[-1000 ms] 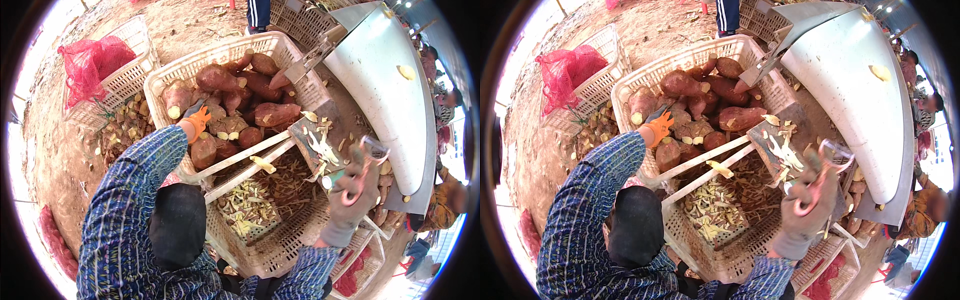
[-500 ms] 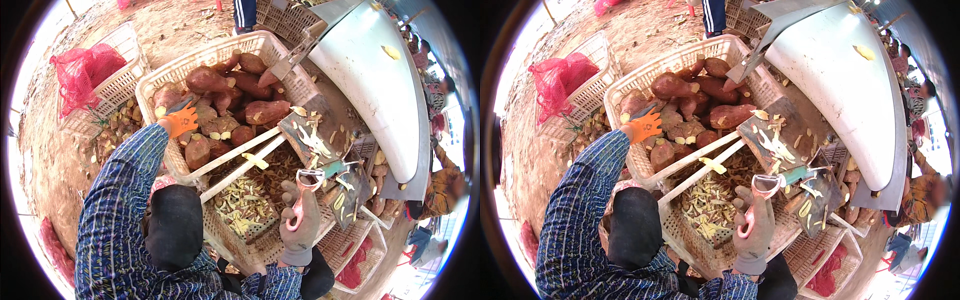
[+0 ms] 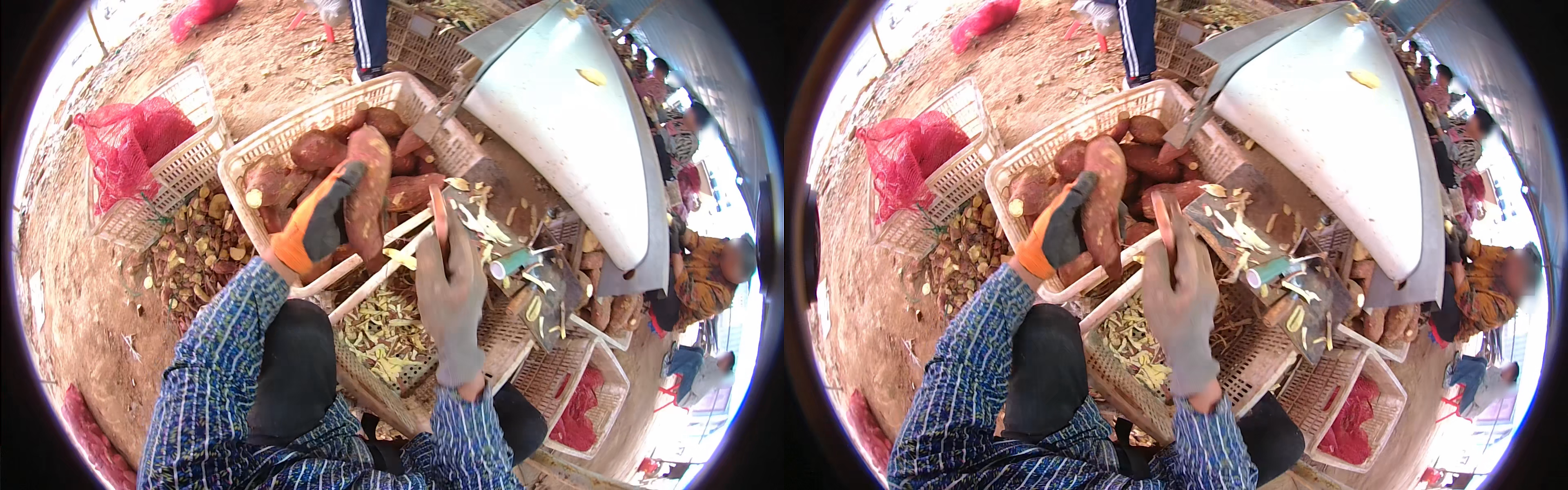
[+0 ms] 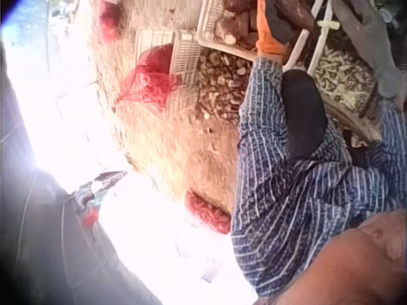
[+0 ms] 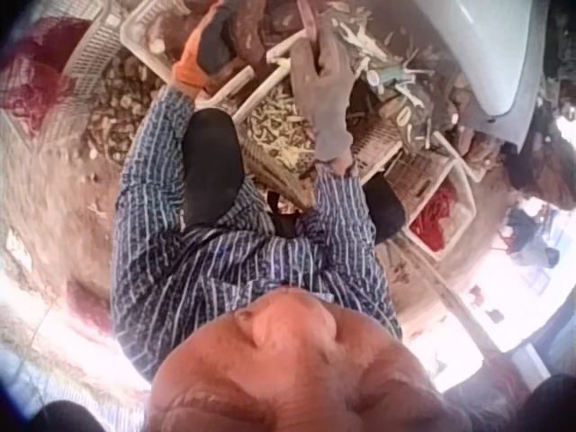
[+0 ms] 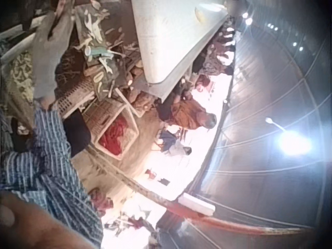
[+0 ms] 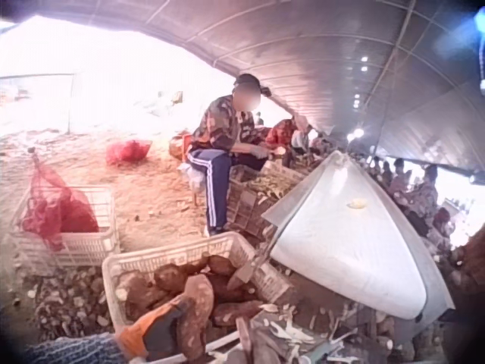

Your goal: The person peels multiple sweet potatoes using a handheld peeler, holding each potato in one hand and removing the skin in long strips. The peeled potatoes are placed into a nearby basket, and the peels accumulate in a separate container.

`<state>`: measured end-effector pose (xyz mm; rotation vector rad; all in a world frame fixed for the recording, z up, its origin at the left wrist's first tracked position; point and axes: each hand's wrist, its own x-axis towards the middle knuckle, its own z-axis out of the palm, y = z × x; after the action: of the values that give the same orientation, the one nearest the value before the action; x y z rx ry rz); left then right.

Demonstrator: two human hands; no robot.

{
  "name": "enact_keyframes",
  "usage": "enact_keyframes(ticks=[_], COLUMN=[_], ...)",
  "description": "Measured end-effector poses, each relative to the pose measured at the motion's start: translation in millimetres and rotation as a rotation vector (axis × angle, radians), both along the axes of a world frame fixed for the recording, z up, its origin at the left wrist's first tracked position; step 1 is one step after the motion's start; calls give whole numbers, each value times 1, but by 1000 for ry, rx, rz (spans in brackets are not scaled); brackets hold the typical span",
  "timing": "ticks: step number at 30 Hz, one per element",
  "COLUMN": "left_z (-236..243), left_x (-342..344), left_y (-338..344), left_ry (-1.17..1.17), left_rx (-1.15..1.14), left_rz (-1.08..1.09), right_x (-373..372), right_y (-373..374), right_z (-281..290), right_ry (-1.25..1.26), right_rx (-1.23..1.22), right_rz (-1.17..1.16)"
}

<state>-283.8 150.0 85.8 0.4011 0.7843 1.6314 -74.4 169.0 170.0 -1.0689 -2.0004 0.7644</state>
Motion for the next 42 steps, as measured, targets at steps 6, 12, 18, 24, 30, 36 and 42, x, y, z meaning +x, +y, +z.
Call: enact_keyframes(ticks=[6, 12, 18, 24, 30, 36, 42], left_z=[32, 43, 28, -9, -4, -38, 1], left_x=[63, 83, 110, 116, 125, 118, 120], left_y=[2, -17, -24, -17, -22, -13, -14], left_ry=[98, -213, -100, -29, 89, 548, 15], left_rx=[243, 62, 62, 51, 91, 206, 128], left_rz=[143, 138, -127, 214, 170, 114, -1], right_x=[-3, 70, 51, 87, 83, 67, 105], right_y=[-22, -103, -29, -119, -70, -79, -98], right_z=[0, -23, 5, -31, -14, -27, -17], right_ry=[42, -109, 45, -183, -66, -102, -66], right_rx=[40, -21, 51, 71, 86, 8, -193], right_rz=[14, 128, -93, 55, -93, -33, 16])
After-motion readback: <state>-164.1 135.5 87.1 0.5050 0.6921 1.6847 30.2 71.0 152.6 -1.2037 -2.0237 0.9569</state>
